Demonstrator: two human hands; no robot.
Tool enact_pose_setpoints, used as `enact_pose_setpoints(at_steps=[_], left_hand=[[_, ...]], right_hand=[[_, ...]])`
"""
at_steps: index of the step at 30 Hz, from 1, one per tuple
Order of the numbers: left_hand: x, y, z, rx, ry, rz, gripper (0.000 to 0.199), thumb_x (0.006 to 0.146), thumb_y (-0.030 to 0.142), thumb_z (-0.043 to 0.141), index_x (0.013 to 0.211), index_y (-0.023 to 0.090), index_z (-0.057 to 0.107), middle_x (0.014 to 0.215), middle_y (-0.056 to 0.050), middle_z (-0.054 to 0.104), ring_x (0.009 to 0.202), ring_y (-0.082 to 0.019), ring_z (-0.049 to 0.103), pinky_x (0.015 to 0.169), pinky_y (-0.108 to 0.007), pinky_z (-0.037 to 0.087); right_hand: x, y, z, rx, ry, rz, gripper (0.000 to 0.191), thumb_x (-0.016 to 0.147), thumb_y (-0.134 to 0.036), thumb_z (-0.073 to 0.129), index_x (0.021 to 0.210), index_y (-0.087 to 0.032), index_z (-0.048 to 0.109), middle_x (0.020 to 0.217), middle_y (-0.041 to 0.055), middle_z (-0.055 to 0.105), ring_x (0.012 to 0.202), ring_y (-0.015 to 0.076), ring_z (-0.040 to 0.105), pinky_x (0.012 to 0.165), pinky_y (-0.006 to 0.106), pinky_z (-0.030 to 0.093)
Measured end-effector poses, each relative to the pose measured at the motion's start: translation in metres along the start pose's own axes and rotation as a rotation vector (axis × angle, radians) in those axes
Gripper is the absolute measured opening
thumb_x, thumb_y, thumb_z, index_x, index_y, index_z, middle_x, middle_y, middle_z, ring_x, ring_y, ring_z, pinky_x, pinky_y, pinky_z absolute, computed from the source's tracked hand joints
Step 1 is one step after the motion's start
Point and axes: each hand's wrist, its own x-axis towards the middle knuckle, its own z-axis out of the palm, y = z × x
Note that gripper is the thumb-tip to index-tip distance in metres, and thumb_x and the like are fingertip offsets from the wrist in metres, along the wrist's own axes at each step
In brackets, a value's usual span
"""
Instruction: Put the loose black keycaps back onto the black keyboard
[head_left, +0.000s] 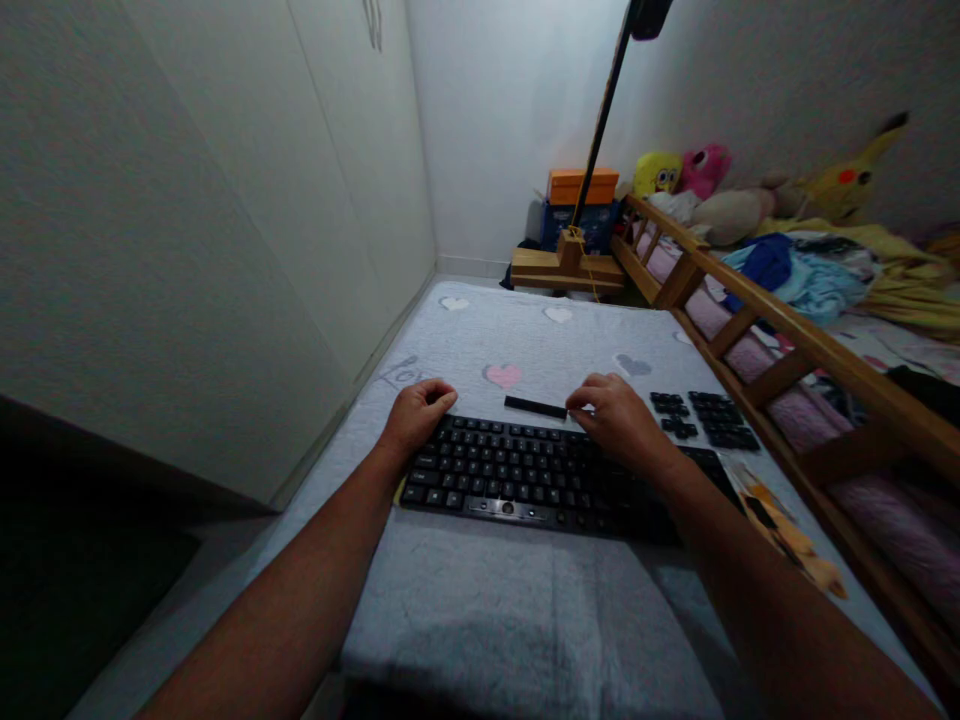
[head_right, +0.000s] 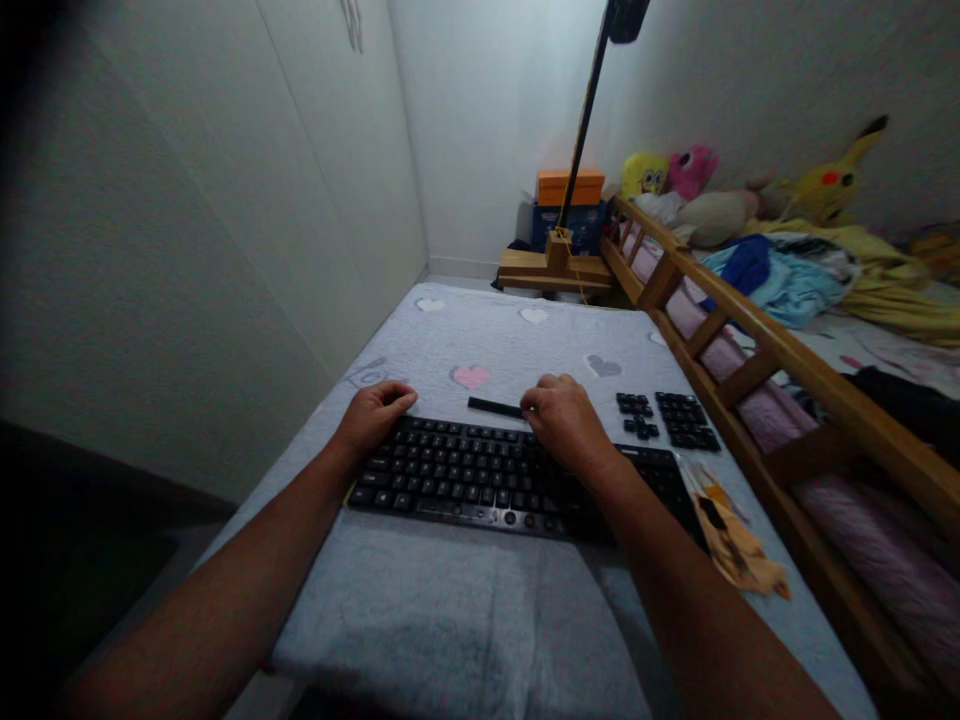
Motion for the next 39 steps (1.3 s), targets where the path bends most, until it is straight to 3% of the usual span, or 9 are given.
enact_pose_setpoints(at_steps=[7, 13, 28, 35, 39], left_hand=[[0.001, -0.006, 0.002, -0.019, 0.007, 0.006, 0.025, 0.074, 0.043, 0.066, 0.076, 0.018, 0.069, 0.075, -0.002, 0.07, 0.074, -0.019, 0.063, 0.074, -0.031, 0.047], [0.0, -0.004, 0.002, -0.028, 0.007, 0.003, 0.024, 0.074, 0.041, 0.067, 0.075, 0.018, 0.069, 0.073, -0.001, 0.069, 0.072, -0.018, 0.062, 0.072, -0.03, 0.047], [-0.001, -0.002, 0.002, -0.042, 0.006, -0.002, 0.022, 0.073, 0.04, 0.067, 0.073, 0.018, 0.068, 0.07, -0.001, 0.068, 0.068, -0.017, 0.062, 0.069, -0.03, 0.047], [-0.002, -0.001, 0.001, -0.038, 0.02, -0.003, 0.023, 0.073, 0.04, 0.067, 0.074, 0.018, 0.069, 0.072, -0.001, 0.069, 0.07, -0.018, 0.063, 0.071, -0.03, 0.048], [-0.002, -0.001, 0.001, -0.035, 0.025, -0.001, 0.023, 0.073, 0.041, 0.067, 0.075, 0.018, 0.069, 0.072, -0.002, 0.069, 0.07, -0.018, 0.063, 0.071, -0.031, 0.048]], right_hand=[[0.034, -0.006, 0.034, -0.103, -0.213, -0.002, 0.017, 0.087, -0.017, 0.062, 0.092, -0.02, 0.079, 0.097, 0.0086, 0.072, 0.093, 0.0231, 0.059, 0.082, 0.032, 0.041], [0.043, -0.001, 0.044, -0.109, -0.236, 0.016, 0.02, 0.084, -0.019, 0.065, 0.101, -0.019, 0.077, 0.103, 0.0095, 0.072, 0.097, 0.0243, 0.059, 0.083, 0.032, 0.041], [0.046, -0.001, 0.053, -0.04, -0.213, 0.061, 0.027, 0.08, -0.012, 0.058, 0.099, -0.018, 0.076, 0.099, 0.0094, 0.075, 0.096, 0.0239, 0.062, 0.084, 0.031, 0.042], [0.043, -0.006, 0.039, 0.057, -0.155, 0.082, 0.025, 0.079, -0.014, 0.059, 0.099, -0.018, 0.073, 0.095, 0.008, 0.075, 0.089, 0.0204, 0.065, 0.08, 0.028, 0.045], [0.029, -0.009, 0.024, 0.352, -0.08, 0.127, 0.02, 0.079, -0.019, 0.06, 0.097, -0.019, 0.07, 0.088, 0.0037, 0.071, 0.077, 0.0152, 0.063, 0.069, 0.024, 0.045]])
